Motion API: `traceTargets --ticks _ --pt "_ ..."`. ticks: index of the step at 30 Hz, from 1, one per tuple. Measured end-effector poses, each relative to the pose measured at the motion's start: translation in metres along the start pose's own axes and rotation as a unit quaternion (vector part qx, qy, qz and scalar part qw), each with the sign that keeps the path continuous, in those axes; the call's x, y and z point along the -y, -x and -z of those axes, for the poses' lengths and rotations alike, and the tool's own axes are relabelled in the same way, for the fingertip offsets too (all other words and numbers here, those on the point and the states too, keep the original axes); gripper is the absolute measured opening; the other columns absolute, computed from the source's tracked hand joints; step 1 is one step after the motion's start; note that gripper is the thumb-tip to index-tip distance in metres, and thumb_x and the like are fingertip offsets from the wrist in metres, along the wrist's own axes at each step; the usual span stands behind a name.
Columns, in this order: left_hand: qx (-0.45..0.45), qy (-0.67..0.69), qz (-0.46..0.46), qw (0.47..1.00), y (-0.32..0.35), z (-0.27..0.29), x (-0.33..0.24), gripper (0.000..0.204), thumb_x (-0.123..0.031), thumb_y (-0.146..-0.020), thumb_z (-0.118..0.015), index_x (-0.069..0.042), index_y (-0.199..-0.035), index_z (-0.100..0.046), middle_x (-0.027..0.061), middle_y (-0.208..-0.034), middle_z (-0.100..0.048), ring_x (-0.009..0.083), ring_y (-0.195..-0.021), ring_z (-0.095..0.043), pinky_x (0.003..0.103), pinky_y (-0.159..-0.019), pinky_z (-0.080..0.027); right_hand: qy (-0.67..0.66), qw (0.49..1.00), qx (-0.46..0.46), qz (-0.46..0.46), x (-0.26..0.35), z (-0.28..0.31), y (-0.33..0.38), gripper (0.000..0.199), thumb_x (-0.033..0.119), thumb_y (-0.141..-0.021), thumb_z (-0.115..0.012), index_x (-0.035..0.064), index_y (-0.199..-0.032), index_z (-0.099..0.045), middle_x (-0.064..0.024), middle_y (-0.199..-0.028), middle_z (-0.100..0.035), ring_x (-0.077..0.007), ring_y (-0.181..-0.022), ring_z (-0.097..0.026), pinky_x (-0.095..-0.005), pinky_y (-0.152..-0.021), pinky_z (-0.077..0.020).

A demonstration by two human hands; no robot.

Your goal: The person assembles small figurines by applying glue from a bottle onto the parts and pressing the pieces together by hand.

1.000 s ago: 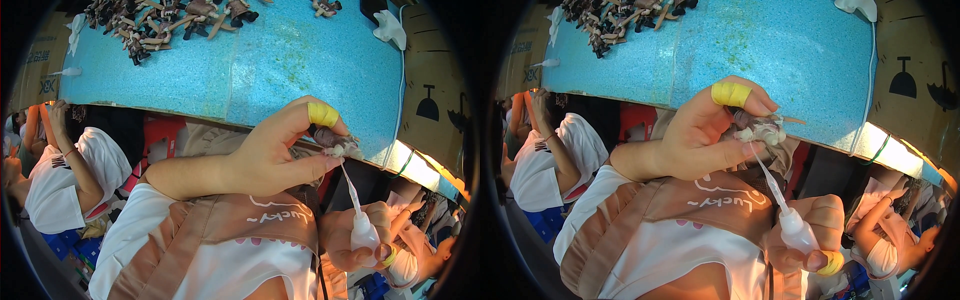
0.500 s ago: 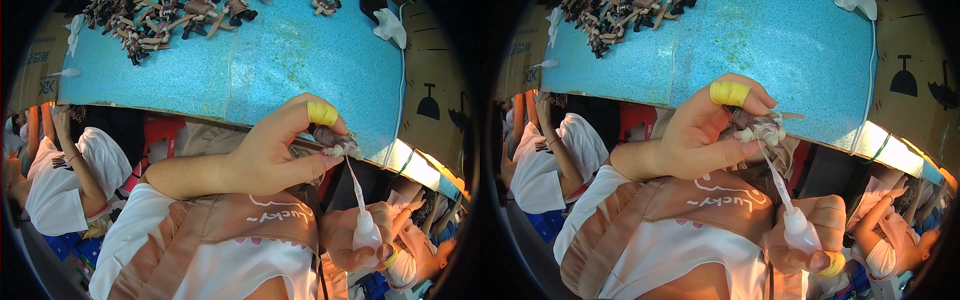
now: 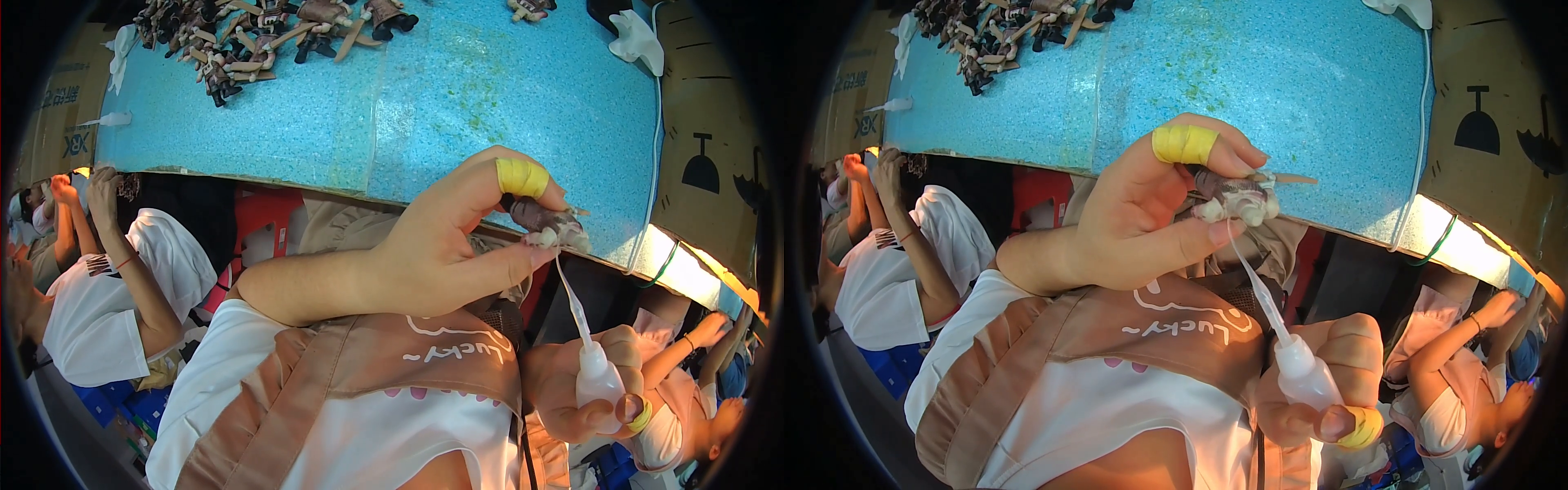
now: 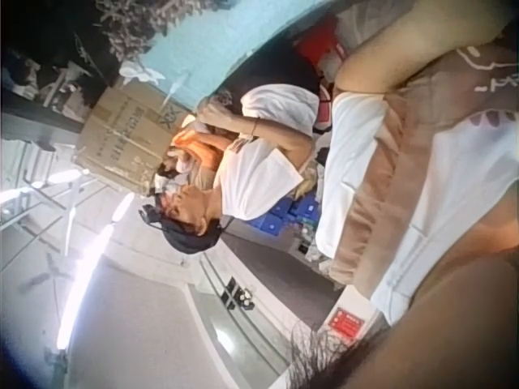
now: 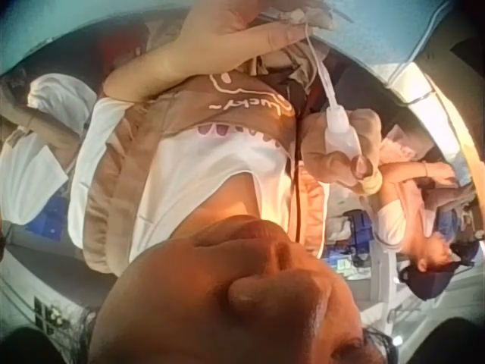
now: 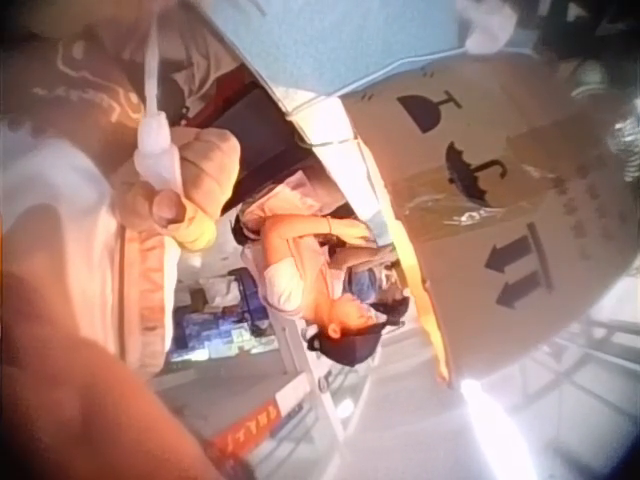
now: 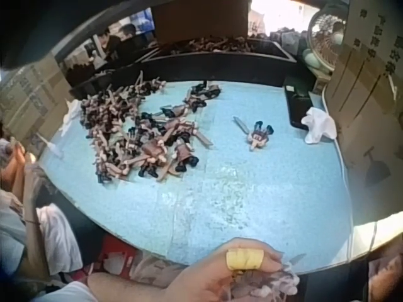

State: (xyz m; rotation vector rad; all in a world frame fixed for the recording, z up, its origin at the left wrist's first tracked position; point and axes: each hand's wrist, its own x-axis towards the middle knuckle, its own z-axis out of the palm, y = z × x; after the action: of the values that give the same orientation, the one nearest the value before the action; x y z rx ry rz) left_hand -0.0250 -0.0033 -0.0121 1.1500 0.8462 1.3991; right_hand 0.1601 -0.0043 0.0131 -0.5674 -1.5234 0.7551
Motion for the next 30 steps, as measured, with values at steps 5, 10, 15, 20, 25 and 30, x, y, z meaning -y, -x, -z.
traceTargets --ticks 5,10,15,20,25,30 --pt "-0.005 0.021 -0.012 1.000 -0.001 0.000 -0.002 0.031 0.007 -0.074 -0.049 0.000 -0.104 -0.044 0.0158 -0.114 -0.040 0.0199 -0.103 -0.045 0.032 -0.088 -0.037 -0.011 0.997 -0.073 0.012 0.001 -0.004 -0.005 0.008 0.024 -0.085 -0.049 0.0166 -0.090 -0.047 0.0024 -0.058 -0.034 -0.0139 -0.054 -0.026 -0.0308 -0.055 -0.0217" --pt "-0.003 0.044 -0.008 0.999 0.000 0.000 -0.002 0.029 0.007 -0.074 -0.049 0.000 -0.102 -0.044 0.0167 -0.115 -0.040 0.0213 -0.102 -0.046 0.034 -0.088 -0.037 0.011 0.999 -0.045 -0.022 0.004 -0.007 -0.005 0.012 0.028 -0.085 -0.050 0.0173 -0.091 -0.047 0.0028 -0.058 -0.033 -0.0137 -0.055 -0.025 -0.0307 -0.056 -0.0213" --pt "0.001 0.033 -0.014 0.999 0.000 0.002 -0.002 0.028 0.007 -0.074 -0.049 0.000 -0.101 -0.044 0.0172 -0.114 -0.040 0.0221 -0.102 -0.047 0.034 -0.087 -0.038 0.012 0.999 -0.035 -0.034 0.005 -0.005 -0.004 0.013 0.028 -0.086 -0.050 0.0176 -0.091 -0.046 0.0022 -0.058 -0.032 -0.0137 -0.055 -0.026 -0.0302 -0.056 -0.0215" --pt "-0.003 0.047 0.000 0.999 -0.001 -0.003 -0.004 0.029 0.006 -0.074 -0.049 0.001 -0.102 -0.044 0.0175 -0.114 -0.041 0.0223 -0.101 -0.047 0.035 -0.087 -0.038 0.035 0.997 -0.071 -0.021 0.002 -0.010 -0.004 0.015 0.031 -0.087 -0.048 0.0176 -0.091 -0.045 0.0013 -0.058 -0.032 -0.0138 -0.054 -0.026 -0.0300 -0.055 -0.0220" --pt "-0.001 0.031 -0.017 0.999 0.001 0.003 -0.002 0.030 0.005 -0.075 -0.050 0.000 -0.104 -0.044 0.0176 -0.114 -0.041 0.0211 -0.101 -0.047 0.034 -0.087 -0.038 0.017 0.999 -0.015 -0.035 0.003 -0.002 -0.002 0.015 0.031 -0.087 -0.049 0.0176 -0.092 -0.045 0.0011 -0.058 -0.032 -0.0139 -0.054 -0.026 -0.0300 -0.054 -0.0221" --pt "-0.012 0.043 0.001 0.999 0.000 -0.003 -0.002 0.032 0.005 -0.076 -0.051 0.000 -0.107 -0.043 0.0164 -0.112 -0.044 0.0193 -0.100 -0.048 0.032 -0.087 -0.038 0.028 0.999 -0.026 -0.027 0.002 0.001 -0.003 0.014 0.030 -0.087 -0.049 0.0175 -0.092 -0.045 0.0017 -0.058 -0.034 -0.0137 -0.053 -0.025 -0.0299 -0.055 -0.0220"
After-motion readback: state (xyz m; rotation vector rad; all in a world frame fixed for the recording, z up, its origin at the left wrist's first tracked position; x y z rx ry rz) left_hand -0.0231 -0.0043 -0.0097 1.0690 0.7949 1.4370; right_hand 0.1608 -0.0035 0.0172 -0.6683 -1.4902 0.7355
